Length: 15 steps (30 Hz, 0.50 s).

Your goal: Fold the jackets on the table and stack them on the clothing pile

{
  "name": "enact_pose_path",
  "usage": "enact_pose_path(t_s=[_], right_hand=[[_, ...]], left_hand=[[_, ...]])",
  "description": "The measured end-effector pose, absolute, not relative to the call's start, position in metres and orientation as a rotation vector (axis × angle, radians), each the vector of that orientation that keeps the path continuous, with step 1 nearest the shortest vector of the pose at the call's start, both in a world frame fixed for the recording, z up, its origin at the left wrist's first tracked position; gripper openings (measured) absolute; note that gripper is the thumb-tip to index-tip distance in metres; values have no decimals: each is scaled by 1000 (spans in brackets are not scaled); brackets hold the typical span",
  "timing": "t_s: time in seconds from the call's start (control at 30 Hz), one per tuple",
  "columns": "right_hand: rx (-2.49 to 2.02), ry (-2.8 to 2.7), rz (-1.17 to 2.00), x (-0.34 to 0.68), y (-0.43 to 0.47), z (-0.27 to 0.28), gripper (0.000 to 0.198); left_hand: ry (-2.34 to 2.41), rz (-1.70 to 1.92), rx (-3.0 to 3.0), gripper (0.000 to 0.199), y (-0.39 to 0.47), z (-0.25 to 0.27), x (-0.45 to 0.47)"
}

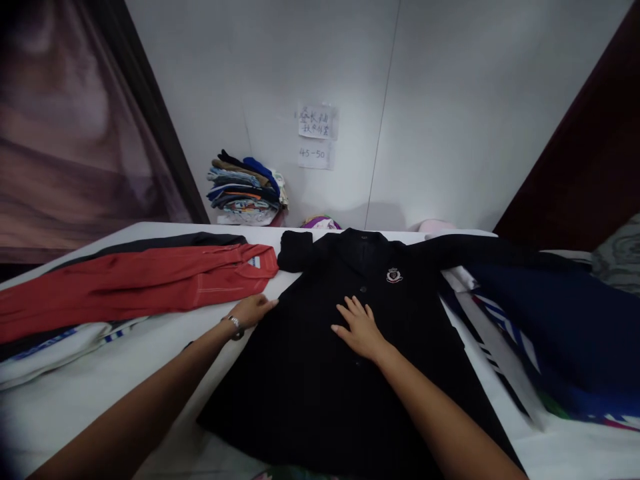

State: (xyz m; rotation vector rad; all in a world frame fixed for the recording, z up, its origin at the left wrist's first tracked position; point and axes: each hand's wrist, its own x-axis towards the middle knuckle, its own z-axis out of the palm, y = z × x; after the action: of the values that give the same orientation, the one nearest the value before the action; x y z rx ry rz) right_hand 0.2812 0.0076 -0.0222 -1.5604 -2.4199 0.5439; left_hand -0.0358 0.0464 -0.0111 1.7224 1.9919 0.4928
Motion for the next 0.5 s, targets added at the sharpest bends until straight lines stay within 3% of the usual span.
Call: enact_pose_path(t_s=[0.17, 0.37, 0.5], right_hand=[[-1355, -2537, 483, 233, 19, -14, 68], [-1348, -2665, 534, 215, 25, -35, 67], [-1365, -2668, 521, 216, 25, -33, 67]], left_hand=[[2086, 582, 1671, 38, 124, 2, -18], [2254, 658, 1479, 56, 201, 0, -16], [2230, 670, 1405, 58, 227, -7, -24]])
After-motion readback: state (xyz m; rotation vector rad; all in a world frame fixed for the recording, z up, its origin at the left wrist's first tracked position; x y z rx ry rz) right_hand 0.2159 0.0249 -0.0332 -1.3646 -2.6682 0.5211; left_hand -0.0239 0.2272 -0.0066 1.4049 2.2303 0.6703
